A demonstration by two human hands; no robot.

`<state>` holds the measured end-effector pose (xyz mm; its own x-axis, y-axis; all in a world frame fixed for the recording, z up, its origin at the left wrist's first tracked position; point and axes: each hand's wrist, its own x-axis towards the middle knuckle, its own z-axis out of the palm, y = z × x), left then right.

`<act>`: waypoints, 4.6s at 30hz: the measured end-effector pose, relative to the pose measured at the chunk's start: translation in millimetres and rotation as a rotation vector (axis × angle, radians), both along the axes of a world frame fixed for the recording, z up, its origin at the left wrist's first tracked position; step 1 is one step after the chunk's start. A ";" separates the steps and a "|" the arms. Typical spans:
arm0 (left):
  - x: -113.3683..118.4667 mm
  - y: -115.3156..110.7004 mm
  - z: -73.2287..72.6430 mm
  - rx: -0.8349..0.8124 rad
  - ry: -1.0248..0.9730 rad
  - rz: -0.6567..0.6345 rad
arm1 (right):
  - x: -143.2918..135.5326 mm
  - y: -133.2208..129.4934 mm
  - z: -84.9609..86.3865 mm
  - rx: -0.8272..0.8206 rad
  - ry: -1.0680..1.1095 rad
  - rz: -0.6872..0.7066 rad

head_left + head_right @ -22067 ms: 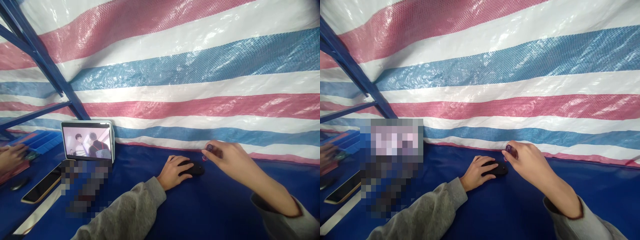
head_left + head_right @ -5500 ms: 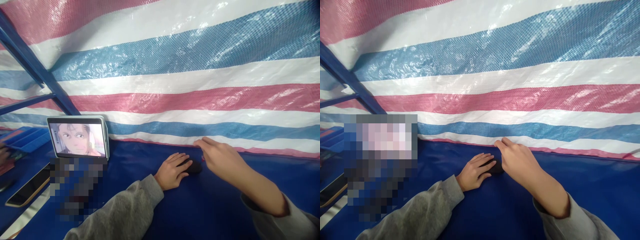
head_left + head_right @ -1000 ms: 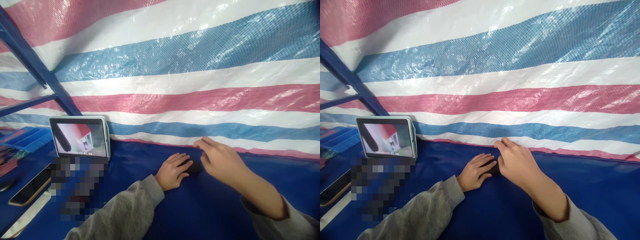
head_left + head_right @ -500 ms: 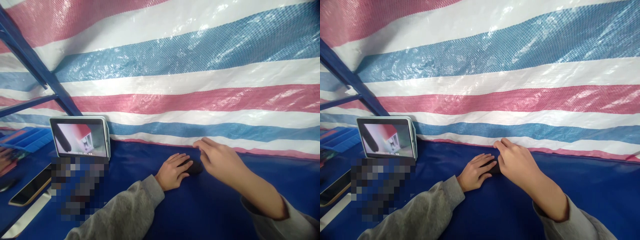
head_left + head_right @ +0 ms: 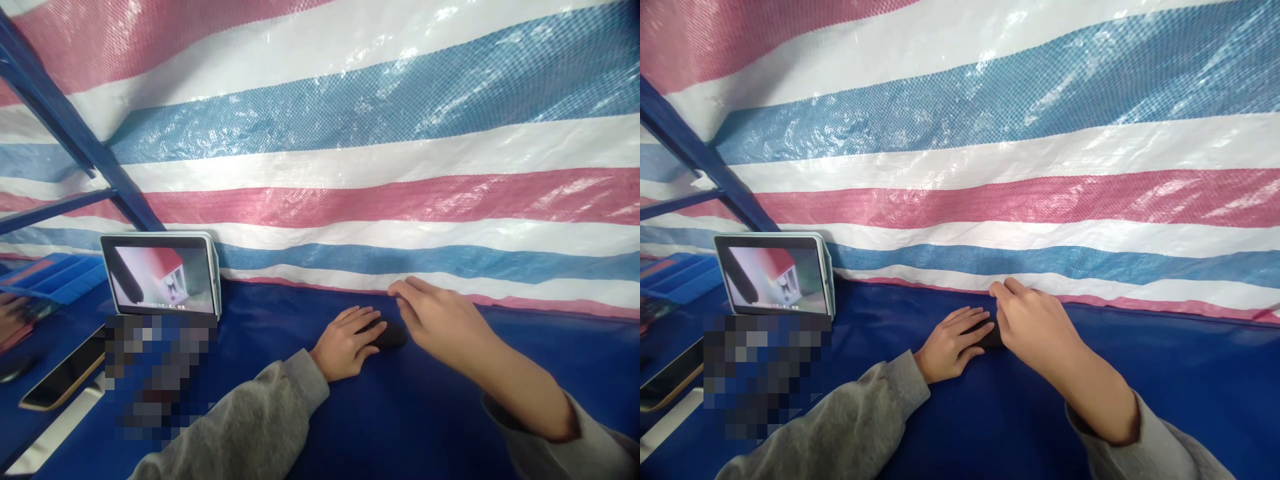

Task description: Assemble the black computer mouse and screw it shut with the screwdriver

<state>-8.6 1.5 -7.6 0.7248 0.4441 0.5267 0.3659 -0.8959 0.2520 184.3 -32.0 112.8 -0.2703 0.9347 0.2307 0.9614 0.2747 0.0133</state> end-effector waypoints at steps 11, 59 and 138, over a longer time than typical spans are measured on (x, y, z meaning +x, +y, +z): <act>0.5 0.1 0.3 -0.008 0.010 0.001 | -0.3 -0.3 -0.2 0.002 0.034 0.038; -0.2 0.8 -0.4 -0.019 0.008 0.010 | 0.2 0.2 -0.1 0.025 0.072 0.014; -0.6 0.3 1.1 -0.043 0.028 0.010 | 2.4 3.1 -2.0 0.030 0.107 0.006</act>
